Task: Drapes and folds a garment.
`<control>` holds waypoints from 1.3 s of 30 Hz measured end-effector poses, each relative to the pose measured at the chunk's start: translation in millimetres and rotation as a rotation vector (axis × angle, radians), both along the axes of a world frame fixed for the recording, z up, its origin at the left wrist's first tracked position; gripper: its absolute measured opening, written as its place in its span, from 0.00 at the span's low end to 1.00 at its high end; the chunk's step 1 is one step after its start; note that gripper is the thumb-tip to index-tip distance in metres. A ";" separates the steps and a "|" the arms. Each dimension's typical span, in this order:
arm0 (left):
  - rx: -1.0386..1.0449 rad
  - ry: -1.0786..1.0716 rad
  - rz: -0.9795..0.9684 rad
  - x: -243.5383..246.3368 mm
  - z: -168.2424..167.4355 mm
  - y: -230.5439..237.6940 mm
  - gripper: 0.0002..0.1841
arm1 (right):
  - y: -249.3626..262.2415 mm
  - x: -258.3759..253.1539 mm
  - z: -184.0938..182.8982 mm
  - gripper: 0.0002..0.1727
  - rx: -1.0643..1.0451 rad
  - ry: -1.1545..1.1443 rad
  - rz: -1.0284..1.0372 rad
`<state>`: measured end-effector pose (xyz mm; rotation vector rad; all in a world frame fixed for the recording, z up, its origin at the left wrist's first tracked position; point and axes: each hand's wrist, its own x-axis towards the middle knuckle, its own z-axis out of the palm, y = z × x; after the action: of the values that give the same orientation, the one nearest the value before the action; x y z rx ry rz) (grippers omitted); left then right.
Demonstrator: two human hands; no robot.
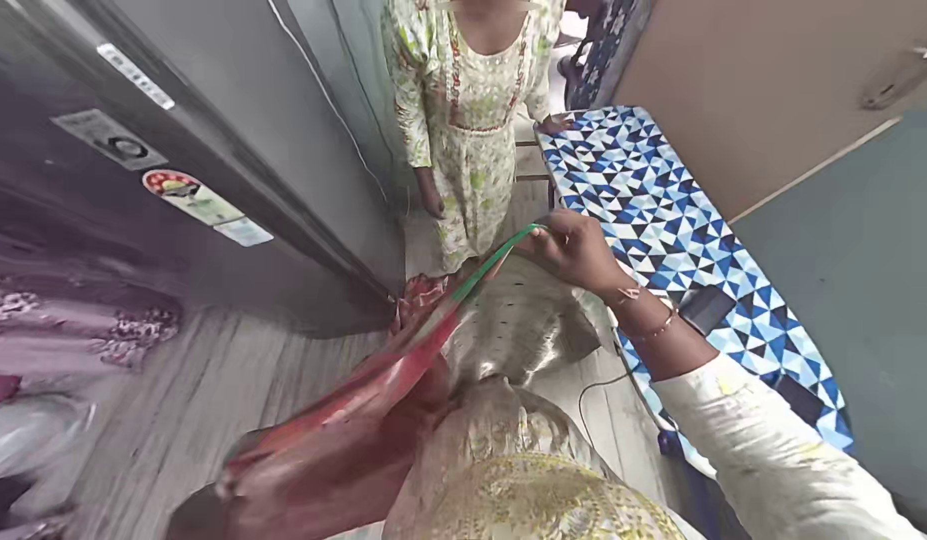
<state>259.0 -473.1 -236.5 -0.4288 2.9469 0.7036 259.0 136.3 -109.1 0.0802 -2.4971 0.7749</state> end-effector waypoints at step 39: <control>0.322 0.410 -0.404 -114.1 127.0 258.6 0.38 | 128.9 -159.4 27.2 0.05 -0.840 -0.283 0.443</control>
<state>144.9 -214.5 -109.5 0.3698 3.0300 1.2972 99.6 265.2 -81.9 0.2378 -2.2010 2.0722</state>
